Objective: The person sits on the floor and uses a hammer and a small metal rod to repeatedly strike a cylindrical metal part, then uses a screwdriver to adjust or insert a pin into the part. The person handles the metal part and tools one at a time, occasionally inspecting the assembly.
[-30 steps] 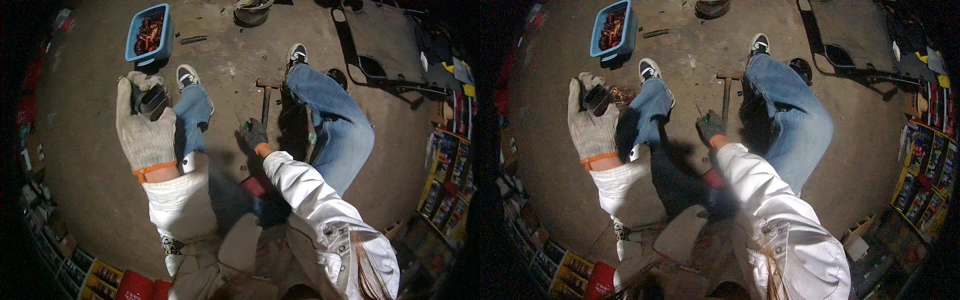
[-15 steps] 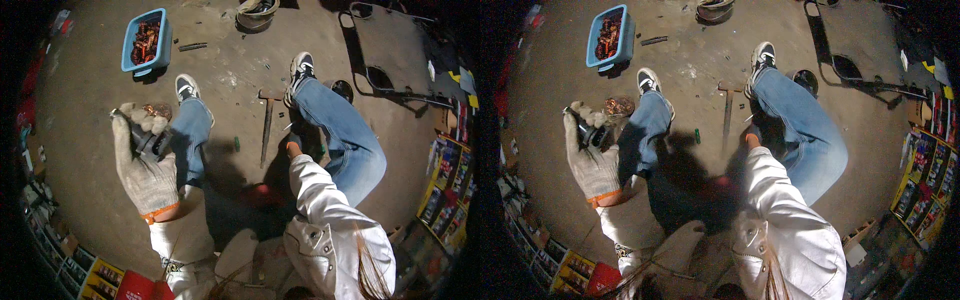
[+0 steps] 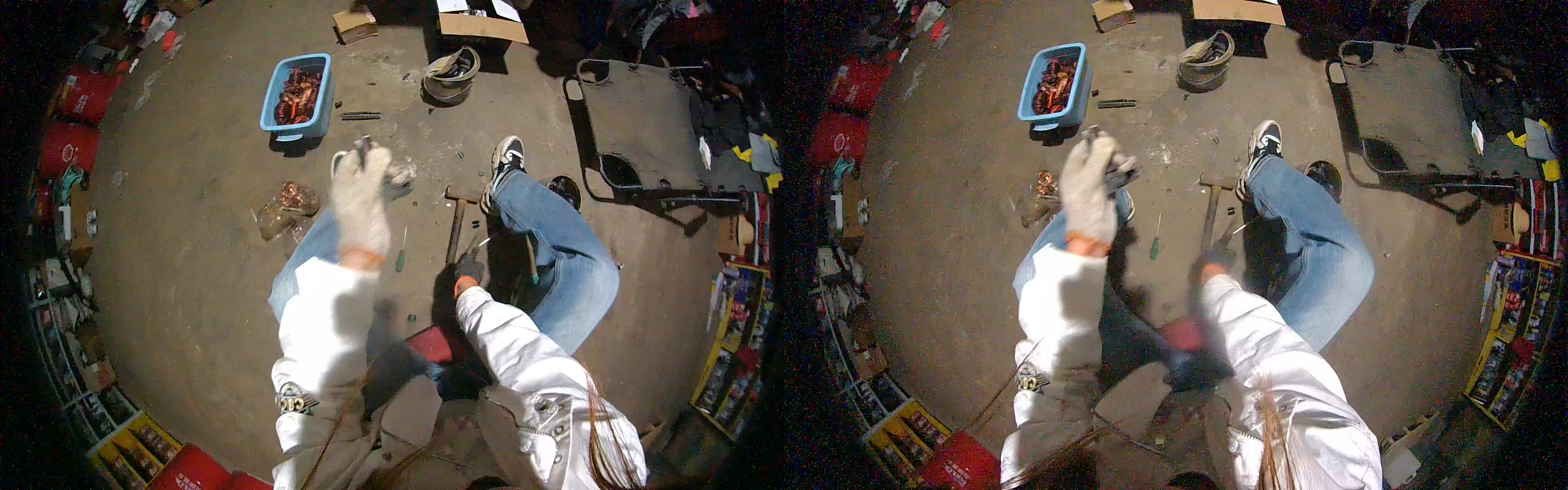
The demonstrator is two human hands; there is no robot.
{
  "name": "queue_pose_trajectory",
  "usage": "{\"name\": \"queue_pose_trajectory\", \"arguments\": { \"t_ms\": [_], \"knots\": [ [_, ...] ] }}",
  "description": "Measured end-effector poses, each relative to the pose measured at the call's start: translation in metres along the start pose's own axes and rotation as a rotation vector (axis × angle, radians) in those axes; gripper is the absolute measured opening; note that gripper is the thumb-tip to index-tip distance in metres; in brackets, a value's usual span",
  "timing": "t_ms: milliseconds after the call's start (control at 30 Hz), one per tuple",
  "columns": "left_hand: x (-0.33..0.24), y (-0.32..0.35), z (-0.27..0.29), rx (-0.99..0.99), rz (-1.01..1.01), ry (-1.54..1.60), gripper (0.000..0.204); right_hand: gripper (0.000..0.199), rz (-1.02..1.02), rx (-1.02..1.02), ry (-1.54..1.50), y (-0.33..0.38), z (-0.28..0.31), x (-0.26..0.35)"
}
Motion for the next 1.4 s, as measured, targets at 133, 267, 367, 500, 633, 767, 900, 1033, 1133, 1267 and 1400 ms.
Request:
{"name": "queue_pose_trajectory", "arguments": {
  "t_ms": [133,267,367,500,633,767,900,1033,1133,1267,1400],
  "knots": [
    [0.104,-0.012,-0.001,-0.123,-0.092,-0.114,0.016,0.045,-0.364,-0.292,-1.003,0.006,0.009,0.001],
    [0.243,0.004,0.033,-0.142,0.258,-0.515,0.030,0.029,0.111,-0.435,-0.712,0.015,0.036,0.003],
    [0.313,0.029,0.060,-0.008,0.246,-1.012,0.029,0.036,-0.033,-0.100,-0.640,0.029,0.050,0.003],
    [0.369,0.058,0.084,0.051,0.317,-1.275,0.024,0.038,-0.015,-0.009,-0.431,0.042,0.064,0.019],
    [0.380,0.067,0.086,-0.026,0.281,-1.345,0.017,0.035,-0.047,0.089,-0.369,0.040,0.064,0.024],
    [0.370,0.070,0.079,-0.007,0.347,-1.345,0.022,0.031,-0.061,0.079,-0.368,0.033,0.061,0.022],
    [0.353,0.066,0.075,-0.058,0.170,-1.416,0.021,0.032,-0.082,0.117,-0.377,0.024,0.062,0.025],
    [0.356,0.062,0.079,-0.007,0.148,-1.413,0.023,0.044,-0.034,0.261,-0.254,0.011,0.071,0.030],
    [0.364,0.062,0.084,-0.057,0.186,-1.370,0.024,0.044,0.061,0.330,-0.141,-0.005,0.083,0.033],
    [0.373,0.063,0.089,-0.033,0.167,-1.518,0.026,0.044,0.209,0.427,0.090,-0.036,0.095,0.037],
    [0.378,0.062,0.092,-0.010,0.172,-1.514,0.026,0.040,0.193,0.485,0.190,-0.056,0.092,0.036]
  ]
}}
Point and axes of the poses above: each hand's wrist, its own y-axis away from the middle knuckle, its own z-axis out of the back of the hand, x = y × z, the point moved 3 cm from there along -y, towards the middle knuckle, and after that the axes turned 7 degrees about -y, right-handed, at the moved point
